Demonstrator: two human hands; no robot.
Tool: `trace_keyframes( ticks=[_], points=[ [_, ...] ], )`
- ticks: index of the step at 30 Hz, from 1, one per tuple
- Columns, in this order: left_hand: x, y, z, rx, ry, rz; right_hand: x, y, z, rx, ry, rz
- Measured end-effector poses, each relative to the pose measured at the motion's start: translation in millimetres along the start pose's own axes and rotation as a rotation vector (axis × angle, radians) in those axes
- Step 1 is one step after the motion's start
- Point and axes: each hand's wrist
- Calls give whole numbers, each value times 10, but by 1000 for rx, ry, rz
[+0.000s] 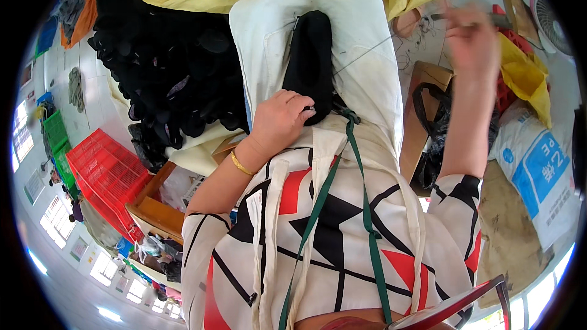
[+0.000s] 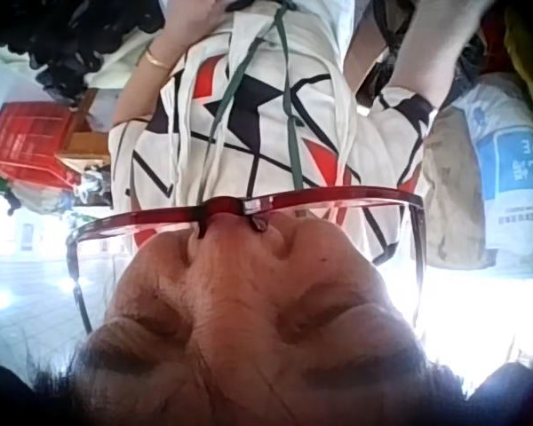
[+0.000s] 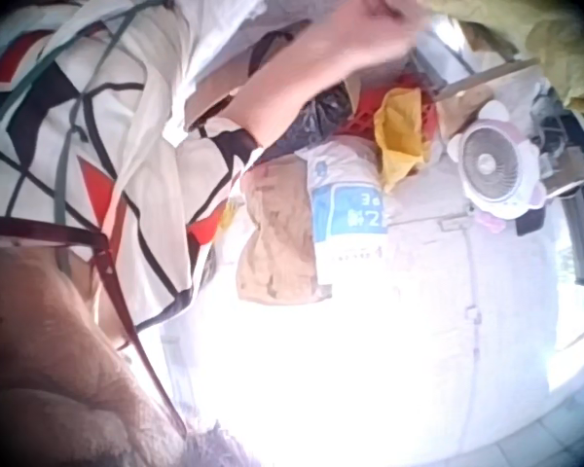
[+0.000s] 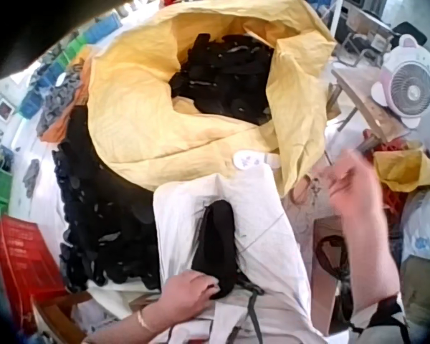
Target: The person is hand-sewing a black shoe using a needle and thread. They repeatedly insert the needle into the shoe's upper and pull the thread through to secure the material. The person works on a single shoe throughout the clip, occasionally adjusting their grip and the thread tension.
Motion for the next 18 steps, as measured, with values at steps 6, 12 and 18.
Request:
trace_keyframes(
  ticks=[6,12,18],
  points=[
    [1,-103,58,127,80,81,316,-22,68,-204,360,813],
    [1,-72,12,12,105,114,-1009,953,-316,469,651,-235],
    [-29,33,-13,-77,4,200,-1257,1404,-347,877,1040,-173]
  ],
)
Point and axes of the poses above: each hand's wrist, its own y-axis away from the middle knuckle, its own z-axis out of the back of the hand, x = y × z, and after that the axes turned 3 degrees about z, right-handed
